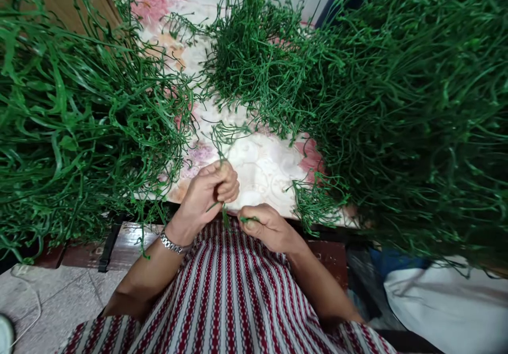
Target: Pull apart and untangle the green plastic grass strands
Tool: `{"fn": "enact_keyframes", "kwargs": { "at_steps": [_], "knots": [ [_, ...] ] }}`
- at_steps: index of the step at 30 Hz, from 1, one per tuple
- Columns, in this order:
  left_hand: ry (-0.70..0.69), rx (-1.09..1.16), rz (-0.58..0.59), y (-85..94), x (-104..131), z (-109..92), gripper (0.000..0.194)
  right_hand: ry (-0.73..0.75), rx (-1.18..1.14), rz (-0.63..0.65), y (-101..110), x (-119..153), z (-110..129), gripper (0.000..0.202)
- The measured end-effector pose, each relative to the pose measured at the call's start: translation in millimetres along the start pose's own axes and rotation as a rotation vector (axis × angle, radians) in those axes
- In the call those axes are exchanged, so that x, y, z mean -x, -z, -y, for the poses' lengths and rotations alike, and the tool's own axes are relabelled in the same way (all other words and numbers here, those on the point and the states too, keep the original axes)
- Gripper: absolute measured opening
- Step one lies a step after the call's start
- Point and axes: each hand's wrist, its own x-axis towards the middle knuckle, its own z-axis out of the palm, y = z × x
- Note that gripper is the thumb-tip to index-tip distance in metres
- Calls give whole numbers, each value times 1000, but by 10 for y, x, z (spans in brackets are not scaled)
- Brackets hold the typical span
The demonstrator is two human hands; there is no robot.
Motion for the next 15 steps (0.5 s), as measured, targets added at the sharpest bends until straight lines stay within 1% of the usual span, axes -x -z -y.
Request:
{"fn": "enact_keyframes", "kwargs": {
  "at_steps": [1, 4, 6, 8, 10, 12, 15],
  "knots": [
    [0, -54, -3, 7, 8, 2, 30, 15, 17, -52, 7, 29, 15, 34],
    [18, -234, -51, 31, 44, 35, 30, 53, 116, -292, 64, 134, 154, 20],
    [0, -337, -88, 46, 67, 65, 31, 77, 274, -423, 102, 188, 292, 15],
    [-24, -419, -86, 57, 83, 97, 33, 131, 501, -511, 114, 190, 406, 14],
    [-50, -451, -57, 62, 95, 130, 34, 183, 728, -529, 102, 131, 446, 16],
    [-58, -450, -19, 64, 107, 159, 34, 195, 923, -496, 87, 33, 401, 23],
    [-33, -460, 33, 73, 130, 181, 35, 196, 1077, -439, 83, -91, 247, 30]
  ]
}}
